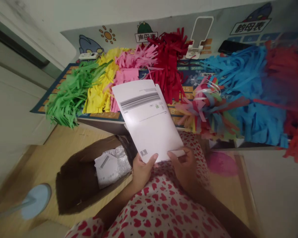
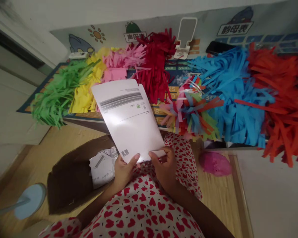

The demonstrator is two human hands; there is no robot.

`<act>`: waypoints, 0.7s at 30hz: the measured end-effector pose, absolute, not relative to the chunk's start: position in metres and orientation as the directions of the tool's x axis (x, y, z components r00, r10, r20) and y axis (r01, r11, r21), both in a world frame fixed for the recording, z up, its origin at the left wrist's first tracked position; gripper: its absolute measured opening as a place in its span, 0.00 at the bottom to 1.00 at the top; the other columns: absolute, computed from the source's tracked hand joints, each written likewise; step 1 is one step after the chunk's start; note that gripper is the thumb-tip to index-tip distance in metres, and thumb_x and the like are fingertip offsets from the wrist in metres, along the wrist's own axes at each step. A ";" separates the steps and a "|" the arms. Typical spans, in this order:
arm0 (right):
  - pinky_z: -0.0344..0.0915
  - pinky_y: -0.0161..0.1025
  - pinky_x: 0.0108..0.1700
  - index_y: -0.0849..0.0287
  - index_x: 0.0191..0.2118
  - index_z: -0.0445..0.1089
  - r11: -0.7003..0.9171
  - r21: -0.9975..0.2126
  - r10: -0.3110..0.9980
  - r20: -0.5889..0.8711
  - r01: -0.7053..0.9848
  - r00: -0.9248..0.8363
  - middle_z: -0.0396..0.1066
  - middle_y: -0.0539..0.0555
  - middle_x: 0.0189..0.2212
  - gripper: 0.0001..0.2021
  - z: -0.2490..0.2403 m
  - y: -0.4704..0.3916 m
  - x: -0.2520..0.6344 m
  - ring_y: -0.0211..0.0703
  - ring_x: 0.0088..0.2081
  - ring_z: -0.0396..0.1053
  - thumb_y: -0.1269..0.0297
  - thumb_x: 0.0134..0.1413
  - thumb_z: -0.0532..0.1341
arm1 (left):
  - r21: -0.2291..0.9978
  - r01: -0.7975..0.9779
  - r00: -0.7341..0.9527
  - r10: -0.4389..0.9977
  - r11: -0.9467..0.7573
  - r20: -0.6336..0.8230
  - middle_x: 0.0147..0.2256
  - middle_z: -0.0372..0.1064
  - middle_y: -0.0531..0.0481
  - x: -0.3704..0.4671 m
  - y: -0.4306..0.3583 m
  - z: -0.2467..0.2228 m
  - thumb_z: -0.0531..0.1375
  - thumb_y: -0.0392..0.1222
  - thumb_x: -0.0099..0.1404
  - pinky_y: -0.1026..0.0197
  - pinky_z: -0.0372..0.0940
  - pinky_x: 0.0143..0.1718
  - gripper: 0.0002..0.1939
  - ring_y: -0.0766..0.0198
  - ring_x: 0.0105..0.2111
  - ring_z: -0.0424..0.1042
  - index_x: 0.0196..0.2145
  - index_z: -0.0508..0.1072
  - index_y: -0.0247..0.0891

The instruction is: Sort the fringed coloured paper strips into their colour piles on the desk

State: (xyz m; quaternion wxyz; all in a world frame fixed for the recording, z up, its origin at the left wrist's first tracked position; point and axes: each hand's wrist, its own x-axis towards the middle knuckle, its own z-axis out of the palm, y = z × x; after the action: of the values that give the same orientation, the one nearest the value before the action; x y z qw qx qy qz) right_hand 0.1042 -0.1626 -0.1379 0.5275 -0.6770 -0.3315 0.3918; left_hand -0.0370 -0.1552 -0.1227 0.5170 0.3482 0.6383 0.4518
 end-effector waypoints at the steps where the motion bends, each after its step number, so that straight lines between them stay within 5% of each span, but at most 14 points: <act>1: 0.64 0.36 0.29 0.57 0.33 0.64 -0.224 -0.974 0.847 -0.179 0.029 0.501 0.67 0.47 0.26 0.19 -0.137 -0.162 0.104 0.38 0.26 0.64 0.51 0.43 0.70 | 0.942 -0.015 -0.210 0.920 0.336 -0.332 0.25 0.74 0.52 -0.038 -0.156 -0.123 0.69 0.50 0.52 0.63 0.68 0.21 0.19 0.65 0.17 0.70 0.33 0.68 0.37; 5: 0.66 0.37 0.30 0.57 0.31 0.63 -0.185 -0.983 0.805 -0.138 0.023 0.578 0.68 0.47 0.25 0.20 -0.133 -0.158 0.101 0.39 0.26 0.67 0.51 0.40 0.71 | 0.967 -0.021 -0.187 0.949 0.254 -0.253 0.33 0.78 0.49 -0.039 -0.163 -0.124 0.73 0.45 0.46 0.62 0.71 0.31 0.25 0.62 0.28 0.76 0.40 0.69 0.37; 8: 0.67 0.38 0.30 0.57 0.34 0.64 -0.131 -0.991 0.849 -0.094 0.035 0.520 0.70 0.49 0.27 0.20 -0.129 -0.159 0.099 0.41 0.28 0.69 0.54 0.39 0.71 | 0.958 -0.069 -0.153 0.946 0.279 -0.287 0.23 0.75 0.52 -0.042 -0.163 -0.121 0.71 0.47 0.51 0.62 0.69 0.27 0.20 0.63 0.22 0.73 0.36 0.68 0.36; 14: 0.71 0.41 0.32 0.61 0.57 0.60 -0.128 -0.991 0.923 -0.129 -0.025 0.363 0.77 0.60 0.37 0.33 -0.116 -0.163 0.104 0.48 0.31 0.76 0.53 0.46 0.67 | 0.937 -0.205 -0.074 0.951 0.281 -0.302 0.19 0.71 0.56 -0.050 -0.159 -0.112 0.70 0.47 0.52 0.66 0.62 0.21 0.20 0.67 0.17 0.68 0.35 0.66 0.37; 18: 0.69 0.41 0.29 0.63 0.55 0.66 -0.233 -0.972 0.914 -0.212 0.017 0.347 0.78 0.58 0.31 0.31 -0.107 -0.161 0.110 0.50 0.28 0.75 0.45 0.52 0.62 | 0.938 -0.195 -0.064 0.950 0.287 -0.304 0.20 0.71 0.55 -0.055 -0.162 -0.110 0.70 0.47 0.52 0.65 0.63 0.22 0.20 0.66 0.18 0.69 0.36 0.66 0.37; 21: 0.66 0.38 0.28 0.63 0.44 0.73 -0.312 -0.946 0.914 -0.272 0.091 0.302 0.78 0.56 0.28 0.27 -0.101 -0.158 0.115 0.48 0.27 0.74 0.42 0.50 0.63 | 0.941 -0.168 -0.070 0.949 0.292 -0.307 0.22 0.72 0.54 -0.067 -0.160 -0.105 0.70 0.48 0.51 0.64 0.65 0.23 0.21 0.65 0.19 0.70 0.37 0.68 0.37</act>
State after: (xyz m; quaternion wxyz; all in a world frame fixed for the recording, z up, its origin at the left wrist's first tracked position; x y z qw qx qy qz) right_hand 0.1145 -0.1582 -0.1014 0.4509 -0.6693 -0.3752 0.4561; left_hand -0.0669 -0.1603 -0.1049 0.5833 0.3530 0.5531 0.4787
